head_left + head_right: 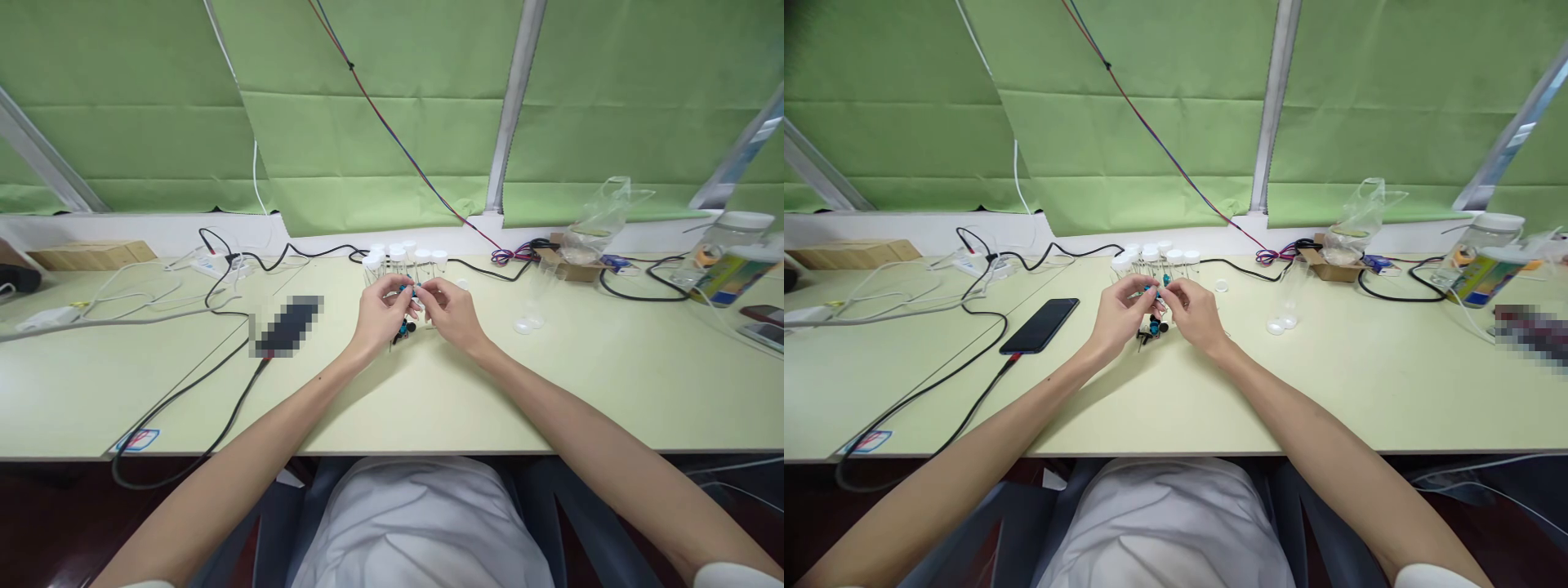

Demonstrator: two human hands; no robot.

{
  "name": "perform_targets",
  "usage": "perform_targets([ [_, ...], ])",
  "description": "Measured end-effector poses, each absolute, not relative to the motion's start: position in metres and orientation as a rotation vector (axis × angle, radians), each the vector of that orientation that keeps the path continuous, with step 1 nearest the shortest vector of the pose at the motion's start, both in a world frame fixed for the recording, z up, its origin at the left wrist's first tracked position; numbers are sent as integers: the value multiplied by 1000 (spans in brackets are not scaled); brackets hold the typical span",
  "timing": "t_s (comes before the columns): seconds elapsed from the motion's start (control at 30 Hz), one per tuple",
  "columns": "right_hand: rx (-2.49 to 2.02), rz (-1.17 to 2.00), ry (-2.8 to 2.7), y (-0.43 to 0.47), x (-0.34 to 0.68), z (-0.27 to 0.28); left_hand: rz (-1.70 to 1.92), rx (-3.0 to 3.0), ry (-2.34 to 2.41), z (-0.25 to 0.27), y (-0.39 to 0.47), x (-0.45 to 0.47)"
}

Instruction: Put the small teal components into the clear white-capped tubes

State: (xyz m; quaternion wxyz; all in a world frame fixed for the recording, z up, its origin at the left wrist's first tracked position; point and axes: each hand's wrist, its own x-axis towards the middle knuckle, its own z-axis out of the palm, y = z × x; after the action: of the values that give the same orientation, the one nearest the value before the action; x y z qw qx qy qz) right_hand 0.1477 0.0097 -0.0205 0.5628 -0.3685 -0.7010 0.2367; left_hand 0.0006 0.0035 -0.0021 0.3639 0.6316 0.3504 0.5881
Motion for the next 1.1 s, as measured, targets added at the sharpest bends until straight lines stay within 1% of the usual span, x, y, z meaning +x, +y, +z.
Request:
perform_targets([
  [1.1, -853, 582, -1643, 9, 147, -20, 1489, 1616, 919, 2, -1, 2],
])
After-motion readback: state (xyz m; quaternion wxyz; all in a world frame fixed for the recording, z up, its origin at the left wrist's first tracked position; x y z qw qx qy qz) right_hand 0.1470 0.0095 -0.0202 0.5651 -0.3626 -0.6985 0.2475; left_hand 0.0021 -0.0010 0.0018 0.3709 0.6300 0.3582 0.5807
